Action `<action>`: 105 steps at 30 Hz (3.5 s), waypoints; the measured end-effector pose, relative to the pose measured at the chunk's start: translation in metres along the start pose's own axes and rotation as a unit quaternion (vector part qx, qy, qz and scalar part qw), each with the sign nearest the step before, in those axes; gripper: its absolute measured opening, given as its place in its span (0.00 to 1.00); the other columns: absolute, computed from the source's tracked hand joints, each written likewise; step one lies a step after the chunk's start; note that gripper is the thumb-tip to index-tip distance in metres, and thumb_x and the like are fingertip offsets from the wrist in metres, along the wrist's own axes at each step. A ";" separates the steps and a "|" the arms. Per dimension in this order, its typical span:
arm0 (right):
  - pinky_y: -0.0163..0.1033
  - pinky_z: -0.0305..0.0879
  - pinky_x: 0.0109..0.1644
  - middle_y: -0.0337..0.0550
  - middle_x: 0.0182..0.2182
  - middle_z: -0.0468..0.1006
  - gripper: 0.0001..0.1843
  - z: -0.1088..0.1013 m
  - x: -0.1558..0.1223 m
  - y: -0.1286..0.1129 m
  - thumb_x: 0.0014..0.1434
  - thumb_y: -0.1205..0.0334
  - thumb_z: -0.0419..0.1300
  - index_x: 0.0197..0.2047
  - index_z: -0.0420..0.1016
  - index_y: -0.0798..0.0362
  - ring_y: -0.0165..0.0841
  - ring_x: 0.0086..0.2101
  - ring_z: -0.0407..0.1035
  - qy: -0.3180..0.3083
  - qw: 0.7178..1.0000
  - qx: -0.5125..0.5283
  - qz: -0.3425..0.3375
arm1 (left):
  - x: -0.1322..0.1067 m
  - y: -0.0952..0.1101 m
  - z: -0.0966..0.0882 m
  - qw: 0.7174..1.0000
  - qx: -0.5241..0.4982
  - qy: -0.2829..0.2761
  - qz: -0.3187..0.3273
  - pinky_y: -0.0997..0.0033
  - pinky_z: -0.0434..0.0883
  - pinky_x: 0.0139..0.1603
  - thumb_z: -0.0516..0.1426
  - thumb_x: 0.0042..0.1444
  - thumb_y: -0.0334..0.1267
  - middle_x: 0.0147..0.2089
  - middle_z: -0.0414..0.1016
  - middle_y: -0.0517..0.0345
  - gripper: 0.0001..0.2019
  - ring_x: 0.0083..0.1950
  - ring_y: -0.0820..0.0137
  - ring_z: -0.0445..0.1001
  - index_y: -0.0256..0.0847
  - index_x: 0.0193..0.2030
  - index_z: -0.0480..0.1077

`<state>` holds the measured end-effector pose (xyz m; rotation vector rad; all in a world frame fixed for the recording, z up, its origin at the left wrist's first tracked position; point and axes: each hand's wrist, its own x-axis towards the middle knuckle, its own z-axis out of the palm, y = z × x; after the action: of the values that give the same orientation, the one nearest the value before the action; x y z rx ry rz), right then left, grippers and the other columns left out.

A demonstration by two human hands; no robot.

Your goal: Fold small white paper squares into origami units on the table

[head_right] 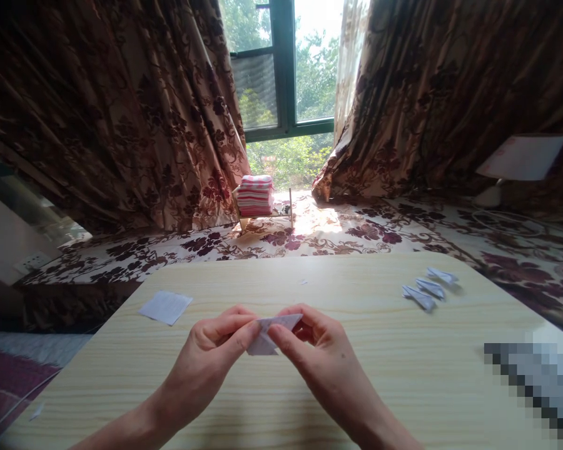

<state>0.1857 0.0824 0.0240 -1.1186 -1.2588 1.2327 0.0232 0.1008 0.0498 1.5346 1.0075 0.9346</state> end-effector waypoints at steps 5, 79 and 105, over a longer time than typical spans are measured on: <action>0.33 0.61 0.31 0.36 0.23 0.72 0.14 0.000 0.001 0.002 0.53 0.52 0.65 0.28 0.73 0.54 0.28 0.27 0.65 0.002 0.999 0.047 -0.012 | 0.001 -0.002 0.003 0.999 -0.019 0.013 -0.037 0.73 0.66 0.35 0.58 0.55 0.40 0.31 0.74 0.55 0.11 0.35 0.68 0.69 0.36 0.35 0.79; 0.34 0.67 0.32 0.39 0.33 0.75 0.10 0.002 0.000 0.016 0.58 0.69 0.58 0.43 0.73 0.49 0.29 0.30 0.68 0.056 0.945 -0.209 -0.245 | 0.012 0.002 -0.006 0.983 -0.107 -0.073 -0.127 0.72 0.64 0.37 0.61 0.47 0.35 0.30 0.76 0.54 0.07 0.35 0.71 0.69 0.35 0.32 0.79; 0.33 0.56 0.25 0.36 0.19 0.67 0.20 0.005 0.002 0.005 0.51 0.44 0.62 0.25 0.72 0.55 0.27 0.22 0.58 0.048 0.998 0.000 0.028 | 0.006 -0.004 -0.003 0.997 -0.030 -0.046 -0.063 0.69 0.64 0.34 0.54 0.55 0.44 0.26 0.69 0.56 0.15 0.31 0.69 0.66 0.33 0.29 0.72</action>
<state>0.1803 0.0838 0.0196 -1.2069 -1.1629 1.2067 0.0223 0.1078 0.0469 1.4342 0.9901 0.7925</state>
